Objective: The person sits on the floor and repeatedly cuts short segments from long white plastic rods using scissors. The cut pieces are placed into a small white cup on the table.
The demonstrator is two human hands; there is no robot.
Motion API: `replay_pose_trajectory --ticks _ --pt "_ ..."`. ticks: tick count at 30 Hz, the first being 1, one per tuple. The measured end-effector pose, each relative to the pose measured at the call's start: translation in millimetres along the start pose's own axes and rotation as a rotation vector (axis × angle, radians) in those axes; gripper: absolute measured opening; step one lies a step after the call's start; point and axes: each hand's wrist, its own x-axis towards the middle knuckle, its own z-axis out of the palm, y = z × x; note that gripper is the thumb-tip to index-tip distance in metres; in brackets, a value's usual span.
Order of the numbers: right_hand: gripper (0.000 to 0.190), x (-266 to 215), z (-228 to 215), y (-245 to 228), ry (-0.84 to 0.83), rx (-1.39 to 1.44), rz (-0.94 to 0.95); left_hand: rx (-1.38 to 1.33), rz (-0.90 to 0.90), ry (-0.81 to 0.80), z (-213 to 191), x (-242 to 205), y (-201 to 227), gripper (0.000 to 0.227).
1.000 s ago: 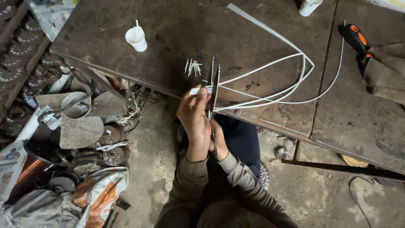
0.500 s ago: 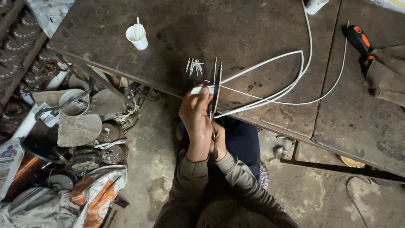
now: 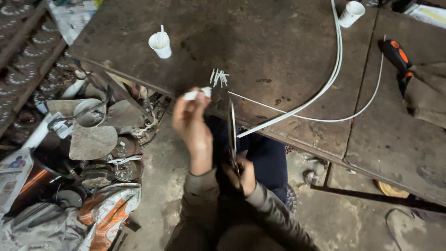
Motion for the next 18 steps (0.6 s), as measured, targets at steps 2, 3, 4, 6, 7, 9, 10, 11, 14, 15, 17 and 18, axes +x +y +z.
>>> replay_pose_trajectory --ticks 2,3,4,6,7,9,10,11,14,15,17,18 --pt "0.008 -9.3 -7.0 -7.9 -0.004 -0.541 -0.152 0.156 0.209 -0.009 -11.4 30.4 12.6 0.016" --pt "0.01 -10.6 -8.4 -11.2 -0.054 -0.558 -0.269 0.364 0.323 -0.015 -18.0 48.5 20.8 0.016" --pt "0.013 -12.6 -9.1 -14.8 -0.103 -0.574 -0.384 0.574 0.431 -0.021 -24.0 67.5 29.0 0.016" --pt "0.011 -11.2 -8.3 -21.2 -0.159 -0.626 -0.388 0.615 0.436 -0.147 -31.1 109.6 41.5 0.011" --pt "0.009 -9.6 -5.9 -23.6 -0.167 -0.663 -0.277 0.635 0.45 -0.207 -32.0 130.7 45.1 0.012" --pt "0.008 -8.6 2.2 -26.8 -0.188 -0.657 -0.195 0.649 0.424 -0.318 -32.6 164.4 47.1 0.013" --pt "0.007 -6.1 6.0 -27.6 -0.2 -0.615 -0.231 0.641 0.391 -0.368 -31.4 179.5 47.8 0.013" --pt "0.007 -5.3 8.7 -29.0 -0.213 -0.572 -0.266 0.632 0.357 -0.417 -30.9 188.3 47.3 0.013" --pt "0.012 2.5 7.4 -34.9 -0.252 -0.705 -0.297 0.723 0.407 -0.413 -21.3 205.8 45.5 0.012" --pt "0.012 4.2 6.0 -35.8 -0.255 -0.707 -0.31 0.79 0.448 -0.44 -18.0 209.3 46.6 0.012" --pt "0.013 3.9 4.1 -34.3 -0.259 -0.713 -0.323 0.924 0.518 -0.49 -14.2 212.3 48.9 0.011" --pt "0.013 3.4 2.9 -33.6 -0.255 -0.702 -0.299 0.989 0.504 -0.481 -11.4 212.0 48.5 0.01"
